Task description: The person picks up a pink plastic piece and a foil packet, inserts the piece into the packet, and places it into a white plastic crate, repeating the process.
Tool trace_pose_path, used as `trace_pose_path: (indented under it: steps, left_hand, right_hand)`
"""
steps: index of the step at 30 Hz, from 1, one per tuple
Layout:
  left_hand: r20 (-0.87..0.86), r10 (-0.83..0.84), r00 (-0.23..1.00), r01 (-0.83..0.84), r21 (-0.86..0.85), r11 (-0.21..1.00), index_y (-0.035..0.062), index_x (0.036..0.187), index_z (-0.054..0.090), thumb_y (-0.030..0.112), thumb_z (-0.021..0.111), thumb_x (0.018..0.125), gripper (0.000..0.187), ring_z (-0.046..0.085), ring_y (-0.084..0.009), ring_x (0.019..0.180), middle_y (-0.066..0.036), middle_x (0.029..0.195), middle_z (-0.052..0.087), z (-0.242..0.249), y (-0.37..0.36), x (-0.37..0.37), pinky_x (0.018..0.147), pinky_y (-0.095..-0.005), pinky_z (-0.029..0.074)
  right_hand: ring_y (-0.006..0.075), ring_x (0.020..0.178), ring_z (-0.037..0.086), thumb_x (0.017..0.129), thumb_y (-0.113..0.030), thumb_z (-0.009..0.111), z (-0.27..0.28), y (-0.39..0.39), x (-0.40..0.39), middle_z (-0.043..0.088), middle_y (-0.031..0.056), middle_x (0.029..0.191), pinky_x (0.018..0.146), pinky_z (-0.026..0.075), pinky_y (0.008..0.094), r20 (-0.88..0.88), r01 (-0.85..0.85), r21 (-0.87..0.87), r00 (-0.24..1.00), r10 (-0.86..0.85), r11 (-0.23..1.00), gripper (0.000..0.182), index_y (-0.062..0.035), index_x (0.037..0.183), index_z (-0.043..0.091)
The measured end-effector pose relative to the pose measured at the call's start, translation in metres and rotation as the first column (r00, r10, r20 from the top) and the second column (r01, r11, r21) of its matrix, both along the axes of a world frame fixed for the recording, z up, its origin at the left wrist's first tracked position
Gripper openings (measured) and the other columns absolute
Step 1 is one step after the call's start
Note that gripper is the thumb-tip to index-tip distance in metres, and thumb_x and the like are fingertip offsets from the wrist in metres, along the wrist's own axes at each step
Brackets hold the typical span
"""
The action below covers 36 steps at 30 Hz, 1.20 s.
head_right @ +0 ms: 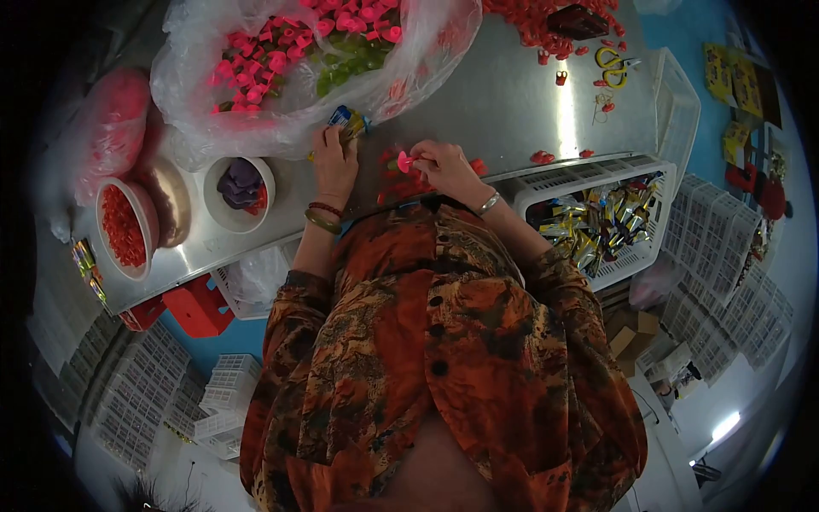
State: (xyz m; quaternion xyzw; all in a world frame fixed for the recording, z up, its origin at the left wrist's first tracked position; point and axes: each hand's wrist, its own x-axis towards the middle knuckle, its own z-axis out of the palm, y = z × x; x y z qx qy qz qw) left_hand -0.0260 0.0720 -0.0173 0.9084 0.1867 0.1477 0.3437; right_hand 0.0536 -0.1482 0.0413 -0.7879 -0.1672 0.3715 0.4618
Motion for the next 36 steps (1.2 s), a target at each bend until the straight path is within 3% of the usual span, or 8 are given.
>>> trace_pose_path:
  steps: [6, 11, 14, 18, 21, 24, 27, 36]
  left_hand:
    - [-0.071, -0.019, 0.997, 0.022, 0.04, 0.999, 0.0055, 0.103, 0.058, 0.011, 0.069, 0.083, 0.024, 0.056, -0.0369, 0.106, -0.016, 0.113, 0.055, -0.033, 0.006, -0.001, 0.087, -0.0454, 0.049]
    - [0.017, -0.019, 1.0, 0.018, 0.091, 0.996, 0.0051, 0.101, 0.058, 0.013, 0.07, 0.083, 0.023, 0.058, -0.0361, 0.102, -0.014, 0.11, 0.057, -0.021, 0.004, 0.0, 0.086, -0.0438, 0.05]
    - [0.036, -0.033, 0.999, 0.028, 0.144, 0.989, 0.0055, 0.101, 0.059, 0.013, 0.071, 0.083, 0.023, 0.058, -0.0362, 0.1, -0.014, 0.109, 0.057, -0.024, 0.005, 0.0, 0.085, -0.0428, 0.05]
    - [-0.001, -0.054, 0.999, 0.054, 0.167, 0.985, 0.0065, 0.104, 0.059, 0.013, 0.07, 0.082, 0.025, 0.058, -0.0359, 0.099, -0.014, 0.108, 0.057, -0.042, 0.007, 0.0, 0.084, -0.0424, 0.05]
    - [-0.003, -0.03, 1.0, 0.03, 0.097, 0.995, 0.0058, 0.104, 0.06, 0.014, 0.072, 0.082, 0.027, 0.058, -0.0358, 0.101, -0.013, 0.109, 0.057, -0.053, 0.007, -0.004, 0.084, -0.0425, 0.051]
    - [0.017, -0.019, 1.0, 0.02, -0.056, 0.998, 0.0055, 0.106, 0.061, 0.016, 0.074, 0.081, 0.03, 0.058, -0.036, 0.104, -0.013, 0.112, 0.059, -0.022, 0.007, -0.004, 0.085, -0.0428, 0.051]
    - [0.015, -0.047, 0.999, 0.047, -0.003, 0.999, 0.0067, 0.108, 0.064, 0.017, 0.076, 0.079, 0.033, 0.06, -0.0351, 0.104, -0.011, 0.116, 0.06, -0.028, 0.01, -0.007, 0.084, -0.0424, 0.052]
    - [0.099, 0.087, 0.991, -0.062, -0.238, 0.969, 0.0047, 0.087, 0.072, 0.011, 0.073, 0.08, 0.009, 0.067, -0.031, 0.079, -0.012, 0.093, 0.067, -0.032, 0.015, 0.001, 0.07, -0.036, 0.055]
  right_hand:
    - [0.0107, 0.062, 0.066, 0.091, -0.007, 0.063, -0.002, 0.01, 0.008, 0.068, 0.007, 0.073, 0.058, 0.052, 0.0253, 0.004, 0.024, 0.013, 1.0, -0.024, 1.0, 0.015, 0.0013, 0.103, 0.064]
    - [0.0149, 0.062, 0.068, 0.089, -0.008, 0.065, -0.007, 0.028, 0.02, 0.069, 0.01, 0.073, 0.058, 0.052, 0.0281, 0.039, 0.053, 0.029, 0.998, -0.054, 0.998, 0.015, 0.0005, 0.1, 0.065]
    - [0.009, 0.065, 0.065, 0.092, -0.01, 0.064, -0.003, 0.037, 0.025, 0.067, 0.0038, 0.074, 0.058, 0.05, 0.0249, -0.021, 0.063, 0.029, 0.998, -0.063, 0.998, 0.017, -0.0003, 0.106, 0.065]
    - [0.0084, 0.065, 0.064, 0.093, -0.011, 0.064, -0.009, 0.041, 0.027, 0.067, 0.0034, 0.074, 0.057, 0.049, 0.0247, -0.017, 0.077, 0.057, 0.997, -0.076, 0.995, 0.018, -0.0008, 0.107, 0.066]
    - [0.0084, 0.065, 0.064, 0.093, -0.011, 0.064, -0.007, 0.044, 0.029, 0.067, 0.0035, 0.074, 0.057, 0.049, 0.0247, -0.021, 0.109, 0.047, 0.994, -0.108, 0.993, 0.018, -0.0006, 0.107, 0.066]
    - [0.0083, 0.065, 0.064, 0.093, -0.011, 0.063, -0.007, 0.044, 0.029, 0.067, 0.0033, 0.075, 0.057, 0.049, 0.0246, -0.031, 0.134, 0.036, 0.991, -0.133, 0.99, 0.018, -0.0003, 0.107, 0.066]
    - [0.0081, 0.066, 0.064, 0.093, -0.011, 0.063, -0.01, 0.044, 0.029, 0.067, 0.0029, 0.075, 0.057, 0.049, 0.0242, -0.052, 0.146, 0.043, 0.988, -0.144, 0.988, 0.018, -0.0004, 0.108, 0.066]
    - [0.0068, 0.066, 0.063, 0.095, -0.011, 0.061, -0.018, 0.039, 0.029, 0.067, 0.0015, 0.078, 0.055, 0.048, 0.0224, -0.136, 0.209, 0.076, 0.971, -0.198, 0.975, 0.018, 0.0005, 0.109, 0.065]
